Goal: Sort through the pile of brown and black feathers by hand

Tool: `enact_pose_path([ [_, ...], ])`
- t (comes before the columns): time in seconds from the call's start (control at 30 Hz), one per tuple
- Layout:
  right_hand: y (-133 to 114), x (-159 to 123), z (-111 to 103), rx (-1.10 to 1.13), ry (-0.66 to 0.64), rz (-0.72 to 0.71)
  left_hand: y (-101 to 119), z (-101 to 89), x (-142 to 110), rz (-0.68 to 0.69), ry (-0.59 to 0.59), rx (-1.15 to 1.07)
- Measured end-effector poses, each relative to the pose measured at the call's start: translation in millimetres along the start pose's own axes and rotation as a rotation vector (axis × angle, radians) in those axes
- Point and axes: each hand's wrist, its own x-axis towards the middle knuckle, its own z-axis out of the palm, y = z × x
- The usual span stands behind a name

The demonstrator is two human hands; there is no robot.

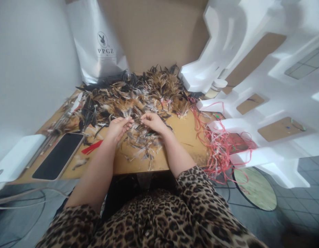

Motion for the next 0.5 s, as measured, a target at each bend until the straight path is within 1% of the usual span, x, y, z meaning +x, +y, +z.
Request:
enact_pose_path([
  [0.07, -0.5, -0.1, -0.7, -0.077, 0.004, -0.027, -0.9, -0.9, 1.2, 0.030, 0.026, 0.006],
  [0.17, -0.3, 0.1, -1.0, -0.185, 0.009, -0.075, -2.3, -2.4, 3.4, 0.113, 0.072, 0.042],
  [0.3, 0.5, 0.0, -0.9, -0.263, 0.013, -0.120, -3.5, -1.6, 4.3, 0.232, 0.120, 0.204],
  [0.4, 0.4, -0.5, 0.1, -0.350, -0.001, -0.101, -2.9, 1.5, 1.8, 0.280, 0.108, 0.363],
  [0.5, 1.1, -0.3, 2.9, -0.501, -0.004, -0.075, -1.3, 5.7, -3.3, 0.287, 0.080, 0.435],
])
